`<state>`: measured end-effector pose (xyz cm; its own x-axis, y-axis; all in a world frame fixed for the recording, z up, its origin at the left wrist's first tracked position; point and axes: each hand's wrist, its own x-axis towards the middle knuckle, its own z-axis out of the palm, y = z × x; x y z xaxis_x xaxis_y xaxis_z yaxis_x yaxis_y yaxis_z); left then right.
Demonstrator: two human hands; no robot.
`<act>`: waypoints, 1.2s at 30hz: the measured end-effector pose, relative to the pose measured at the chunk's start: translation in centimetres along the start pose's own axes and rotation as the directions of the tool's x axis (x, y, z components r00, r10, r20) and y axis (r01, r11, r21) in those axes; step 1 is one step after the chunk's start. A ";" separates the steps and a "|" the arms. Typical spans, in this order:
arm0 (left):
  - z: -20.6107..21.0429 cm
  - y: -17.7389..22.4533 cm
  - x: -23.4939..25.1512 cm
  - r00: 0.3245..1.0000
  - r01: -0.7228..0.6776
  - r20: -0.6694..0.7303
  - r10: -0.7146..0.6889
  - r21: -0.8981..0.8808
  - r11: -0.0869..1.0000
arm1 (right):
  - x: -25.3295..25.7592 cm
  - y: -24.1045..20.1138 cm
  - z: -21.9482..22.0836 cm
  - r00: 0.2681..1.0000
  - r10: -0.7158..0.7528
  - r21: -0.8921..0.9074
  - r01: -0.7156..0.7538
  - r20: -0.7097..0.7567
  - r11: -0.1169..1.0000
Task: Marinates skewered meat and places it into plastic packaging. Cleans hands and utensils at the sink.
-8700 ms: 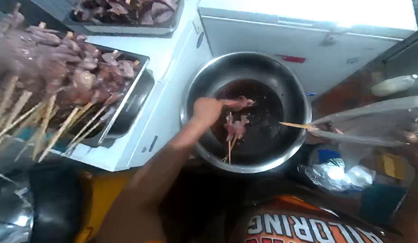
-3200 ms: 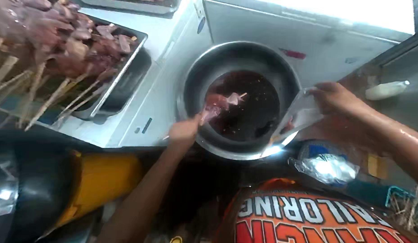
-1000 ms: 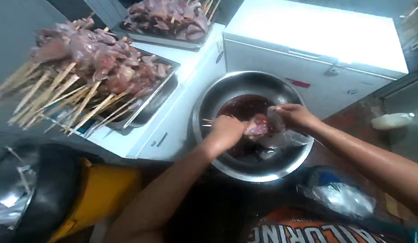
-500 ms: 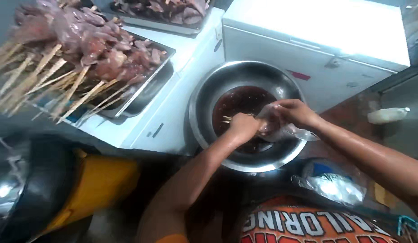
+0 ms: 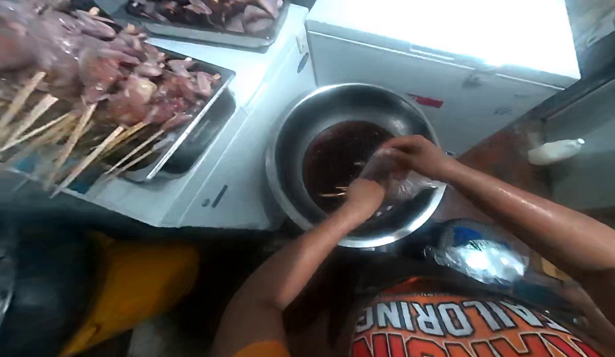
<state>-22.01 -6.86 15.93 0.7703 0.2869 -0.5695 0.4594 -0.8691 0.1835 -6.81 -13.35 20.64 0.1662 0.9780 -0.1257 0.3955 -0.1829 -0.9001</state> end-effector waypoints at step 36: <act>7.7 -10.2 0.7 0.899 0.365 0.395 -0.190 -0.434 0.824 | 1.2 -0.4 6.5 0.995 0.094 -0.101 -0.097 -0.037 0.990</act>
<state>-29.60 -0.97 7.48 0.4298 0.2640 -0.8635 0.8517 -0.4362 0.2905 -12.67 -11.43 18.15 0.2363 0.9521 -0.1939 0.4669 -0.2863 -0.8367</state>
